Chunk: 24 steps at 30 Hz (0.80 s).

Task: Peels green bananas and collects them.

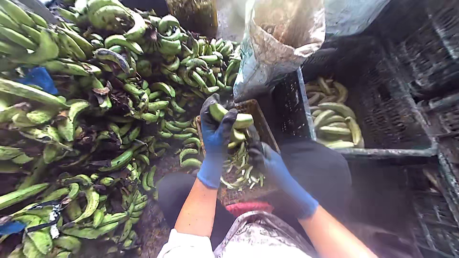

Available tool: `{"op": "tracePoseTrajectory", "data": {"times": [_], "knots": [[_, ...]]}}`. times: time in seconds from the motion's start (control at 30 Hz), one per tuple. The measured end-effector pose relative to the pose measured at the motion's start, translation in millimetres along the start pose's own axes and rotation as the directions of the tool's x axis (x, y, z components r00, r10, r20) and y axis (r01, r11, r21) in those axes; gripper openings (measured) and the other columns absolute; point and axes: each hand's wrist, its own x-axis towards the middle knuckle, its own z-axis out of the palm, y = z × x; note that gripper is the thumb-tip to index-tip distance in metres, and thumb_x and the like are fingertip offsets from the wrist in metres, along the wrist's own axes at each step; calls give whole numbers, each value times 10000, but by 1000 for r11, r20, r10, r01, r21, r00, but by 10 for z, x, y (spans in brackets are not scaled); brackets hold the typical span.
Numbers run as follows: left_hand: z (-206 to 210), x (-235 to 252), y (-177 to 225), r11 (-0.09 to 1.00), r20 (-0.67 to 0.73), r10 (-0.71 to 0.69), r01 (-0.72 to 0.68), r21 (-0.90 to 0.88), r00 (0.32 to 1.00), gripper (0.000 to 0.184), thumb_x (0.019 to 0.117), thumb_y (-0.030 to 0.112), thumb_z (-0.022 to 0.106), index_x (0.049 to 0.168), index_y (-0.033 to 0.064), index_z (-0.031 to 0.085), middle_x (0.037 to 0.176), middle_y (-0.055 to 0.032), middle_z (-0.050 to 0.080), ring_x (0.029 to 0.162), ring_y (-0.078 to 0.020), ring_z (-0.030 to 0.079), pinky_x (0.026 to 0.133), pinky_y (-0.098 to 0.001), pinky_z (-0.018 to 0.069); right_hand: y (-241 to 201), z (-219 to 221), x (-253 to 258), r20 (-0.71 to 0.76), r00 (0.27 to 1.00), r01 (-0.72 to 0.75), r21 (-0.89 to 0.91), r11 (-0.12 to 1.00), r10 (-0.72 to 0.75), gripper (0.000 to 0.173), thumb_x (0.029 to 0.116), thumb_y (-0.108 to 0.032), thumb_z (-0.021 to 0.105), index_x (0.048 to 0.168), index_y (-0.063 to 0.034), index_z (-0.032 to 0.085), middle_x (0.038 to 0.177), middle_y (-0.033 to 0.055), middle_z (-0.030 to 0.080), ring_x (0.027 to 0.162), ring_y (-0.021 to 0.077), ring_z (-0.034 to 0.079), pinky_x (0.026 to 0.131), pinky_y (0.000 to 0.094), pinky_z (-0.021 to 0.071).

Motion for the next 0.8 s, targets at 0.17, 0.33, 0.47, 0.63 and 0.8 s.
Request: {"op": "tracePoseTrajectory", "data": {"times": [0.17, 0.33, 0.47, 0.63, 0.8], "knots": [[-242, 275, 35, 882, 118, -349, 368, -294, 930, 425, 1083, 336, 415, 1508, 330, 401, 1311, -85, 618, 1084, -255, 659, 861, -472, 585, -439, -113, 1, -71, 992, 115, 156, 981, -105, 494, 979, -478, 616, 1332, -134, 592, 977, 14, 737, 755, 135, 723, 635, 353, 637], [-92, 342, 85, 974, -73, -225, 222, -45, 972, 458, 1086, 527, 313, 1413, 291, 531, 1129, -19, 668, 914, -154, 663, 747, -367, 592, -514, 83, -21, -50, 899, 435, -10, 900, -435, 421, 1020, -441, 574, 1242, -88, 642, 950, -8, 729, 744, 75, 693, 624, 316, 617], [-62, 333, 50, 994, -130, -104, 108, 23, 986, 429, 1102, 436, 319, 1452, 252, 484, 1188, -9, 646, 953, -128, 647, 757, -340, 588, -410, 170, -39, -44, 922, 369, -194, 909, -384, 382, 1014, -364, 563, 1267, -94, 655, 1073, 21, 736, 913, 91, 709, 793, 367, 616], [41, 206, 6, 948, -79, -315, 309, -76, 946, 509, 1087, 544, 258, 1396, 240, 523, 1081, -69, 679, 851, -206, 686, 670, -417, 611, -390, 276, 139, -62, 933, 288, -464, 838, -355, 406, 993, -380, 523, 1196, -58, 665, 946, 111, 731, 847, 269, 715, 733, 530, 576], [-72, 202, -78, 895, 14, -443, 444, -40, 896, 561, 1062, 602, 278, 1264, 206, 621, 1069, -25, 676, 922, -144, 652, 778, -389, 574, -449, 286, 296, -57, 956, 221, -506, 834, -288, 436, 996, -428, 504, 1147, -48, 654, 863, 123, 707, 827, 314, 708, 718, 581, 553]]}}
